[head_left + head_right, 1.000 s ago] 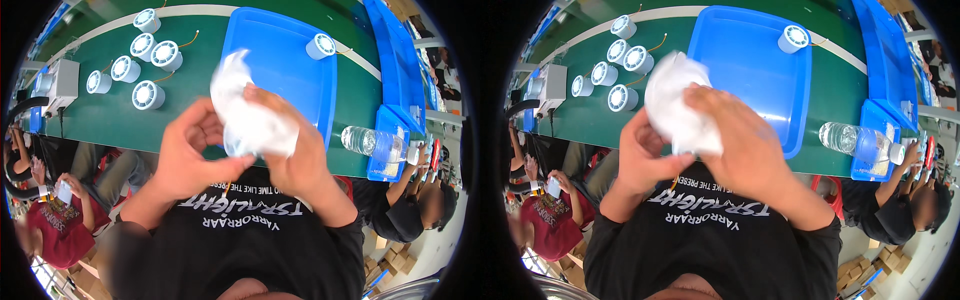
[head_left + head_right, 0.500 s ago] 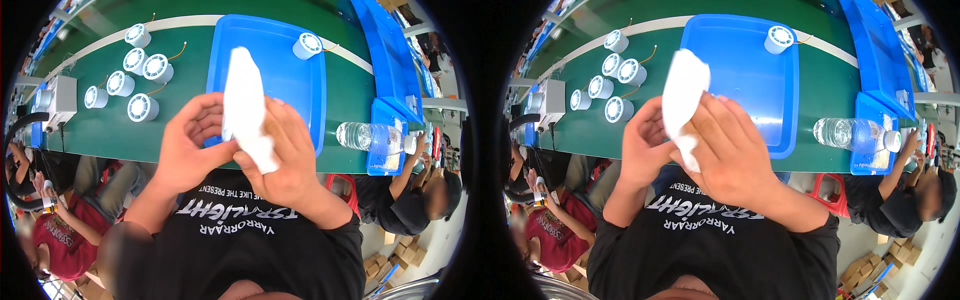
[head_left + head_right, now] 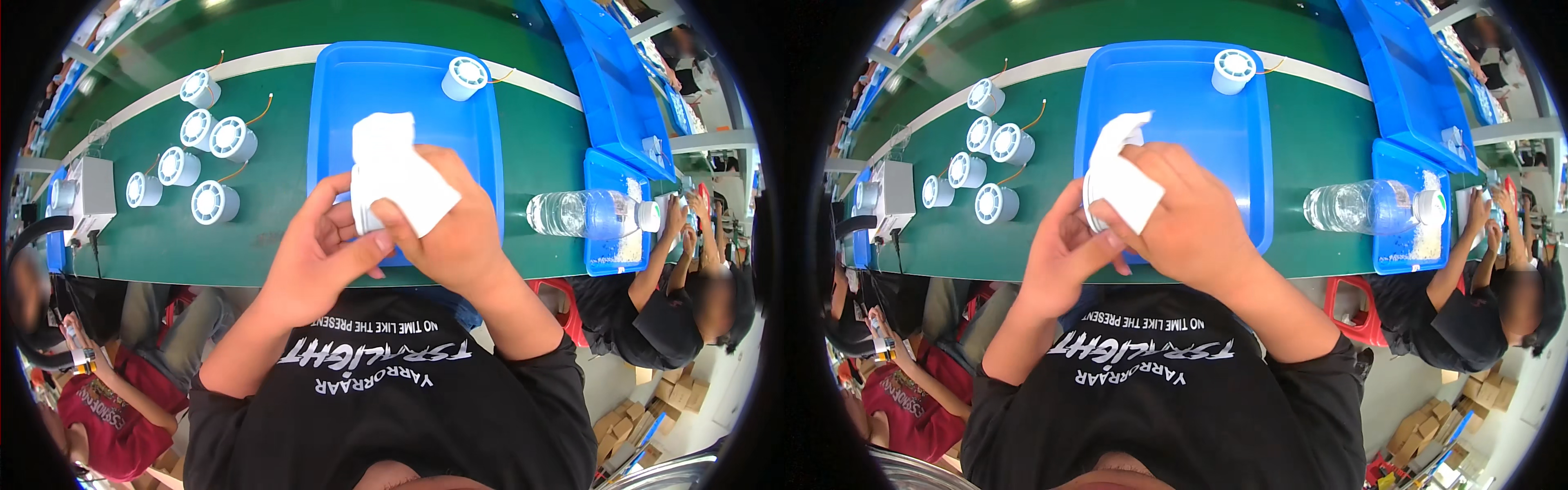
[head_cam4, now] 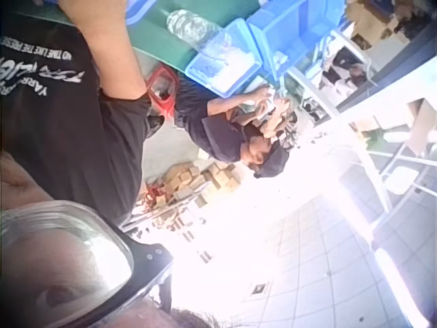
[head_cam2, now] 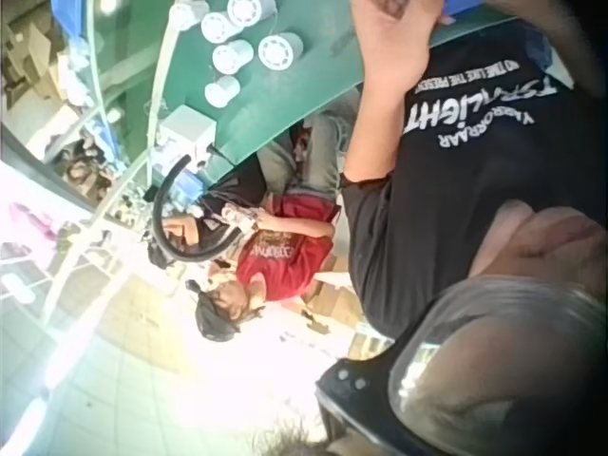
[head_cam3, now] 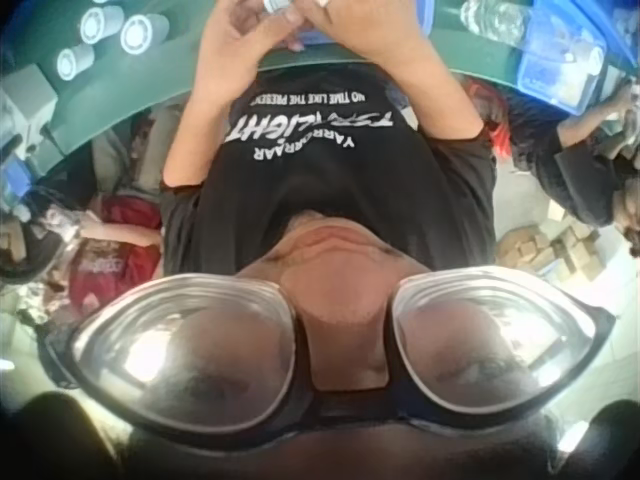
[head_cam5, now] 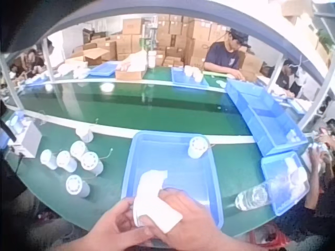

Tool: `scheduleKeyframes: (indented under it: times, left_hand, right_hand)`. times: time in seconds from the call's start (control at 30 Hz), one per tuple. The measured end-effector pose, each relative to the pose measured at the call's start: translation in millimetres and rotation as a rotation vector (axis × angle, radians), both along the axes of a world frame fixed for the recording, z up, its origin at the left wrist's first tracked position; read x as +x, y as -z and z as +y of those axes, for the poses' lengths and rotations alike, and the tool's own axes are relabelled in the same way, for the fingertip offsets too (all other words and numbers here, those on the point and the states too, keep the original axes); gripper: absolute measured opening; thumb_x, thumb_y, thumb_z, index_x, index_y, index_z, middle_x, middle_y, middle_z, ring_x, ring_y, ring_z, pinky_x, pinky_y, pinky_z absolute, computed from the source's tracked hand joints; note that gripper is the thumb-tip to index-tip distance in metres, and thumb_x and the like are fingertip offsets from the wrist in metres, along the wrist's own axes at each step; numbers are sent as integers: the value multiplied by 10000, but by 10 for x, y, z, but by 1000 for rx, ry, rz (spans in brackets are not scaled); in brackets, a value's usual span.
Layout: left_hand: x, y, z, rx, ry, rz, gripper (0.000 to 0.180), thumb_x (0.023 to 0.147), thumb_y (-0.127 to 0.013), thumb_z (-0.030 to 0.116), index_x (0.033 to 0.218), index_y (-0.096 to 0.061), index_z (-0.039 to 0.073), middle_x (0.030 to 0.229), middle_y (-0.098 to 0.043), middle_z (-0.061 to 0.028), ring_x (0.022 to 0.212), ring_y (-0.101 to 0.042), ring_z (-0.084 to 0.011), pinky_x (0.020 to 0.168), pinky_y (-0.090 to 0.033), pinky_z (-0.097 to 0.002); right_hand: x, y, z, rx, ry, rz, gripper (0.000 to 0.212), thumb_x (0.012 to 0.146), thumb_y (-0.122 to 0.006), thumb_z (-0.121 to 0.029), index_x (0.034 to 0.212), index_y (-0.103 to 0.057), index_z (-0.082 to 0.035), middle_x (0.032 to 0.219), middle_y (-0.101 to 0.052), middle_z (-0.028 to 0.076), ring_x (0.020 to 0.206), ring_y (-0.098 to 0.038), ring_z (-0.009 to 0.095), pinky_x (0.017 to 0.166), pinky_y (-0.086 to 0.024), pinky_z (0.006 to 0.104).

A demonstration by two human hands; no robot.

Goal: Clean the outer plastic casing of cylindrical electronic components using a damp cloth at an assembly line.

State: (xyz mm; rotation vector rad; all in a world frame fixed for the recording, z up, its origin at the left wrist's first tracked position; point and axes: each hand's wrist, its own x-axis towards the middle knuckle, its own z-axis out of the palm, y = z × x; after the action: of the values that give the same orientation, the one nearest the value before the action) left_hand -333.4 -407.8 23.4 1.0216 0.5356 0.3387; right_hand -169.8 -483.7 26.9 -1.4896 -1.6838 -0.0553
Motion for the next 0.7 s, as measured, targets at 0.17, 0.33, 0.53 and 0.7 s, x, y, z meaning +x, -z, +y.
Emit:
scheduleKeyframes:
  times: [0.17, 0.33, 0.53, 0.7]
  left_hand:
    - [-48, -3, 87, -112, -159, -163, 532, 898, -652, -23, 1328, -342, 18, 1163, -631, -195, 1071, -646, -223, 879, -554, -331]
    - [-101, 124, -2, 714, -244, -193, 670, 715, -800, -38, 1238, -384, 14, 1197, -584, -168, 1126, -620, -224, 942, -522, -350]
    - [-145, 249, 21, 885, -89, -338, 687, 704, -769, -49, 1254, -367, 38, 1274, -547, -222, 1170, -607, -294, 959, -512, -395]
    - [-185, 198, 54, 774, -64, -299, 684, 705, -731, -75, 1260, -352, 51, 1319, -518, -259, 1201, -588, -328, 967, -504, -418]
  right_hand:
    - [-110, -45, -124, -41, -102, 23, 435, 827, -729, -220, 1177, -616, 12, 1264, -553, 181, 1065, -590, 389, 872, -525, 440]
    - [-49, -2, -70, -236, -157, 252, 419, 989, -559, -330, 1230, -588, 12, 1209, -593, 206, 1052, -594, 427, 866, -507, 438]
    - [179, -96, -143, -605, -89, 911, 425, 1071, -422, -360, 1136, -654, -10, 883, -663, 57, 845, -617, 121, 756, -494, 302]
    - [316, 37, -309, -509, 275, 349, 347, 1057, -456, -291, 1092, -596, 24, 851, -662, 170, 743, -662, 312, 664, -497, 393]
